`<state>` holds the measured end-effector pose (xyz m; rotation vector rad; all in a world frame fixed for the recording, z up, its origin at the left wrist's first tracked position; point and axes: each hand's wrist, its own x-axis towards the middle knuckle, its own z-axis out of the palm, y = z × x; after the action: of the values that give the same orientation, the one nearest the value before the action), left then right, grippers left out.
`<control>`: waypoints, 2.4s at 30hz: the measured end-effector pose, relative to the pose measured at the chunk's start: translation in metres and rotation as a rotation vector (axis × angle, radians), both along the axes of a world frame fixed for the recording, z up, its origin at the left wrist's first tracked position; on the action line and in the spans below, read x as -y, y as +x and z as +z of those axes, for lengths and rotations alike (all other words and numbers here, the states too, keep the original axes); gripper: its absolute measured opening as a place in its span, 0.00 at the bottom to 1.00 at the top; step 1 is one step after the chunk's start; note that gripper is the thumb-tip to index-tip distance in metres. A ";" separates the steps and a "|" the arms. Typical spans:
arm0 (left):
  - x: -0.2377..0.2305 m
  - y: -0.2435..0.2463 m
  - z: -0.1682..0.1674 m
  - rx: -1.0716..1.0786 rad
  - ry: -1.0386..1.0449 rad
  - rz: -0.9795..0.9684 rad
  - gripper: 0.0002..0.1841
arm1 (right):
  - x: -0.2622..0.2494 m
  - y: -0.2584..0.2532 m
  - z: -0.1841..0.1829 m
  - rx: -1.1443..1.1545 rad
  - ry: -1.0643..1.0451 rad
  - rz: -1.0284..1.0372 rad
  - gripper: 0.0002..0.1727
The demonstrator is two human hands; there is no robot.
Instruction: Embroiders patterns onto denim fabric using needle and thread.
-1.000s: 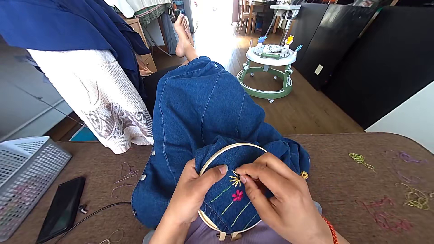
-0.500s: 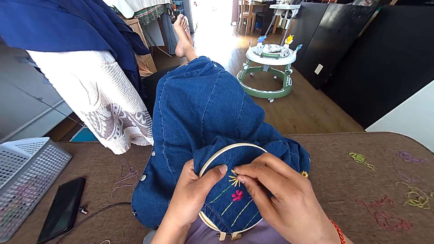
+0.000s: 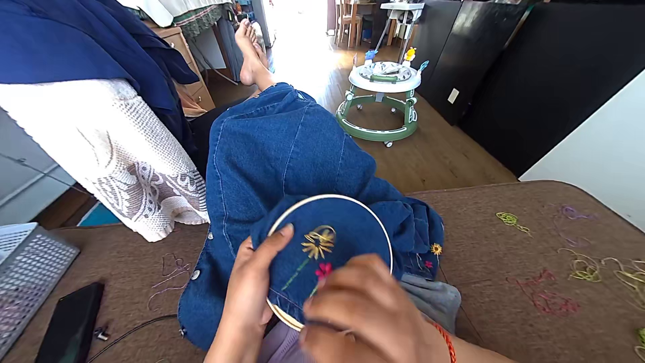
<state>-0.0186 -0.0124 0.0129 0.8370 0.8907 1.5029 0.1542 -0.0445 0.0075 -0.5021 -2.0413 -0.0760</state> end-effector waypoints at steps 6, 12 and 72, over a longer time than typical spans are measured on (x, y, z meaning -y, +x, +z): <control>-0.008 0.001 0.007 0.350 -0.146 -0.029 0.22 | -0.003 0.025 -0.018 0.289 0.213 -0.216 0.13; 0.010 -0.017 -0.027 -0.385 0.329 -0.009 0.32 | -0.019 0.047 0.011 -0.147 0.018 -0.150 0.11; -0.009 0.009 -0.040 -0.143 0.030 -0.072 0.10 | -0.030 0.032 -0.031 -0.292 -0.739 0.058 0.07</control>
<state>-0.0094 -0.0032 -0.0275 0.9982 0.9340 1.4104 0.1860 -0.0142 -0.0238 -0.8451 -1.7466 0.7673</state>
